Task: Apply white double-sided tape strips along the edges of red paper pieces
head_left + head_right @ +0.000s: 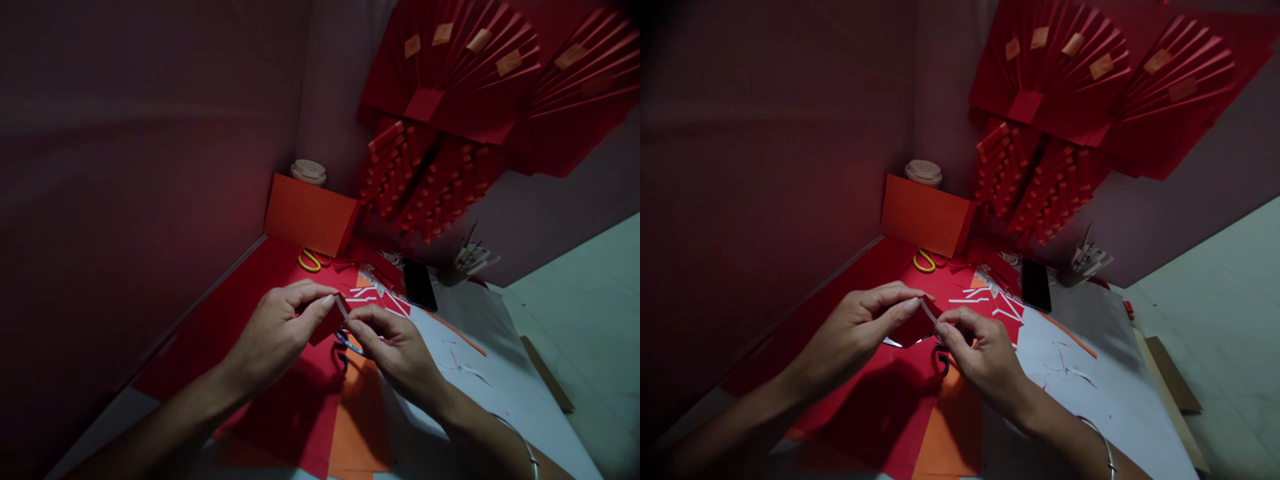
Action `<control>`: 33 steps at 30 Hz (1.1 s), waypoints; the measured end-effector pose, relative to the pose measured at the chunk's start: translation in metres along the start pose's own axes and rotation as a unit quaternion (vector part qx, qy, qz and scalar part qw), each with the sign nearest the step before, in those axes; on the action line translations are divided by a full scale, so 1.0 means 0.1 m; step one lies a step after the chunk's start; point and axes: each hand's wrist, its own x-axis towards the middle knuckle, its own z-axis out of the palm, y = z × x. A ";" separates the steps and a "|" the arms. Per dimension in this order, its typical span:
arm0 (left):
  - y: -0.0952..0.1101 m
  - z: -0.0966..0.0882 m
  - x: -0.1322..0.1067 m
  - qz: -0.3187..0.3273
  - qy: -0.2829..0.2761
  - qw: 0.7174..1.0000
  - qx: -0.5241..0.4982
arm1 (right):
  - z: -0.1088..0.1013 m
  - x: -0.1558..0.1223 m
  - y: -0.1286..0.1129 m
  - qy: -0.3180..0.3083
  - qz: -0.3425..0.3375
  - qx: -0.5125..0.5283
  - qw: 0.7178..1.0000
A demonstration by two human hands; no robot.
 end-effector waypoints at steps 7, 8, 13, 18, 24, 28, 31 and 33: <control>0.00 0.01 0.00 0.005 -0.013 1.000 -0.003 | 0.00 0.00 0.01 -0.008 0.013 0.009 1.000; 0.00 0.01 0.00 0.002 -0.012 1.000 -0.005 | 0.00 0.00 0.01 -0.008 0.013 0.009 1.000; 0.01 0.01 0.00 -0.004 -0.009 1.000 -0.006 | 0.00 0.00 0.01 -0.005 0.013 -0.001 1.000; 0.01 0.00 -0.02 0.010 -0.008 1.000 -0.003 | 0.01 0.00 0.01 -0.007 0.014 0.000 1.000; 0.00 0.01 -0.01 0.021 0.001 1.000 -0.007 | 0.03 -0.01 -0.01 -0.008 0.021 -0.011 1.000; 0.02 0.03 -0.01 0.024 0.011 1.000 -0.005 | 0.04 -0.03 -0.01 -0.014 0.043 -0.013 0.999; 0.03 0.03 -0.01 0.022 0.029 0.999 -0.002 | 0.05 -0.06 -0.01 -0.016 0.071 -0.003 0.997; 0.02 0.03 -0.01 0.029 0.050 0.998 0.016 | 0.07 -0.07 -0.01 -0.020 0.091 0.025 0.995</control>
